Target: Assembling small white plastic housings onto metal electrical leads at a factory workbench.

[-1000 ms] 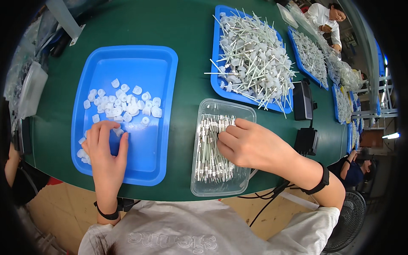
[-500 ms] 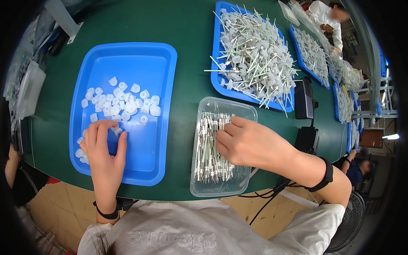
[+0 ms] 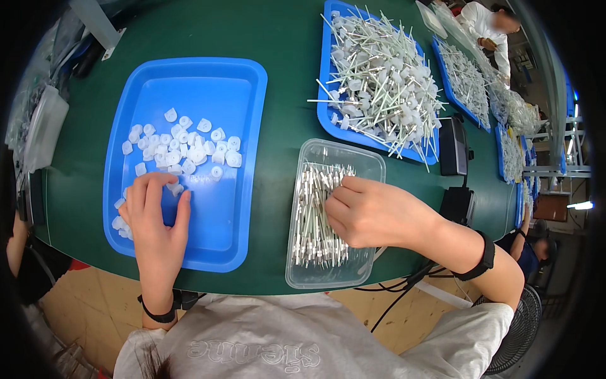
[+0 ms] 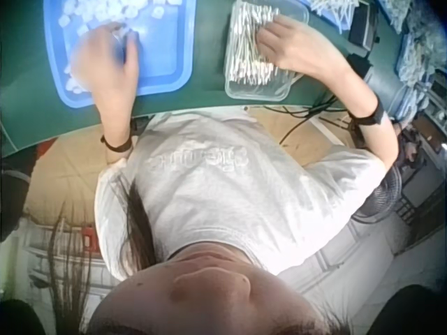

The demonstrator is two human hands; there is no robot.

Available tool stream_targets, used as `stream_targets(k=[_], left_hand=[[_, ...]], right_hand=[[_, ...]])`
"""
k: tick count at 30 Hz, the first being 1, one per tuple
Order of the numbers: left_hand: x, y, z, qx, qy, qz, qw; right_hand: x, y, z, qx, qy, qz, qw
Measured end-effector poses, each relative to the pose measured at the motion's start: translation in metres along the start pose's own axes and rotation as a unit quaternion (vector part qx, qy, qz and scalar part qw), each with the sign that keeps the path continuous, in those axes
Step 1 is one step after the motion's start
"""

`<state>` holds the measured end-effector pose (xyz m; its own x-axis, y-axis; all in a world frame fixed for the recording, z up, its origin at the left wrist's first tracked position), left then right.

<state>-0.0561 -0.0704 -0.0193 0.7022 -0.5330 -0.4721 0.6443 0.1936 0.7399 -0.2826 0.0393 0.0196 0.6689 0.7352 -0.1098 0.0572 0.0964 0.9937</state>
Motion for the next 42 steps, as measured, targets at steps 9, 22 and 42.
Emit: stream_targets(k=[9,22,42], left_hand=[[-0.001,0.001,0.000,-0.002,-0.010,-0.001,1.000],[0.002,0.003,-0.002,-0.016,0.007,-0.029,0.999],[0.003,0.007,0.003,0.024,0.103,-0.121,0.987]], right_hand=[[0.002,0.000,-0.002,0.018,0.016,-0.003,1.000],[0.003,0.048,-0.005,-0.293,-0.236,0.143,0.915],[0.050,0.031,-0.026,-0.604,-0.466,0.498,0.412]])
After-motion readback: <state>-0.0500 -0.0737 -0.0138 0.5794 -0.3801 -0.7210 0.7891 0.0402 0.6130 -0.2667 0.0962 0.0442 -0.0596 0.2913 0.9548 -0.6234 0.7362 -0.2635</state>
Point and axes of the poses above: each hand's wrist, its own z-axis towards the middle knuckle, its own y-axis out of the back of the hand, x = y × z, the point moved 3 cm from there along z, towards the middle knuckle, and after that the axes turned 14 degrees about -x, right-handed, at the moved point
